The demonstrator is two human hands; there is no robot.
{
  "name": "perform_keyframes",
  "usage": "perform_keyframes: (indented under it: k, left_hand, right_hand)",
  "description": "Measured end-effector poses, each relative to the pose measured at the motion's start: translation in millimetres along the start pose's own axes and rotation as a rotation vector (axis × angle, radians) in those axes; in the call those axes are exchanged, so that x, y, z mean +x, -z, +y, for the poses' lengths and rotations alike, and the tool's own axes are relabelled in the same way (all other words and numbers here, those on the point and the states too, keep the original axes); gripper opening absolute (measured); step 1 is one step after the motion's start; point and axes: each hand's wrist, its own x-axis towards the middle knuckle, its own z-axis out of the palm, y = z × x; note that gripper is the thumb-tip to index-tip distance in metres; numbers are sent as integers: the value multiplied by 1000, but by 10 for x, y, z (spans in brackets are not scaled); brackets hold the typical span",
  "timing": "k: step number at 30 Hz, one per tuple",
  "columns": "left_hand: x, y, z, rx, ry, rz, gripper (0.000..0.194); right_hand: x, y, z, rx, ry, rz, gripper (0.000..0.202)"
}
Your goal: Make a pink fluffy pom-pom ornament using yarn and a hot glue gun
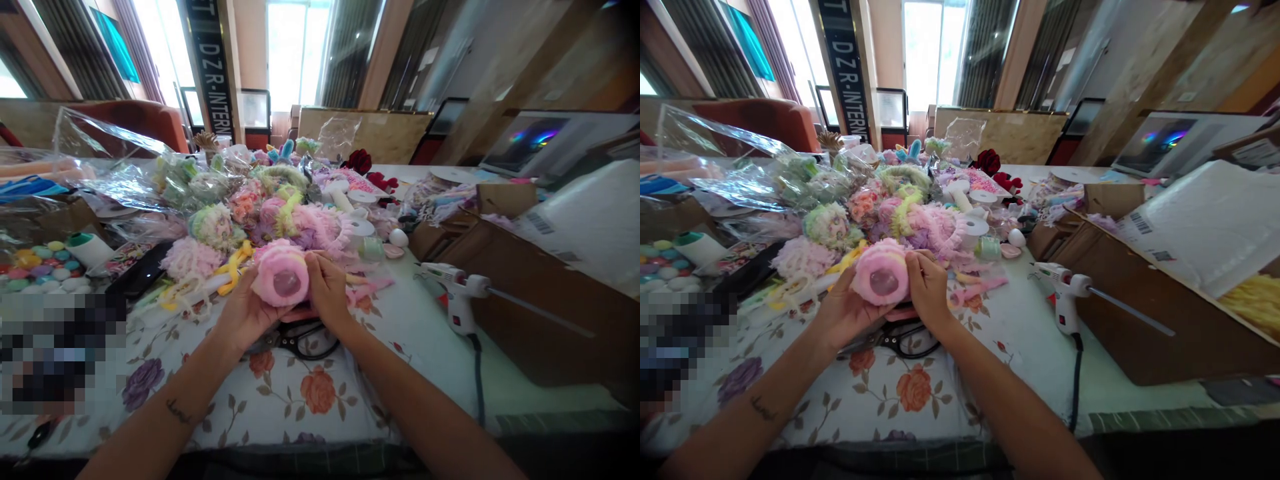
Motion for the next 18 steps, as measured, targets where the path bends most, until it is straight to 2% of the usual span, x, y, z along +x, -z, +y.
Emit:
perform_keyframes:
  k: [3, 5, 8, 10, 12, 14, 18]
  left_hand:
    - [6, 33, 70, -20, -66, -17, 40]
    - [11, 49, 88, -17, -97, -33, 38]
    - [24, 77, 72, 10, -84, -22, 33]
    - [39, 104, 52, 21, -39, -15, 30]
    - [61, 135, 40, 23, -14, -19, 29]
    - [84, 163, 38, 27, -20, -29, 29]
    - [118, 187, 40, 27, -32, -11, 30]
  right_hand:
    - [21, 46, 13, -94, 9, 102, 35]
    - [35, 77, -29, -165, 96, 120, 36]
    - [69, 40, -113, -199, 291, -40, 47]
    - [88, -44, -139, -154, 359, -137, 47]
    - [89, -149, -133, -52, 320, -154, 36]
    - [71, -243, -113, 66, 207, -119, 25]
    - [55, -328, -83, 213, -8, -54, 26]
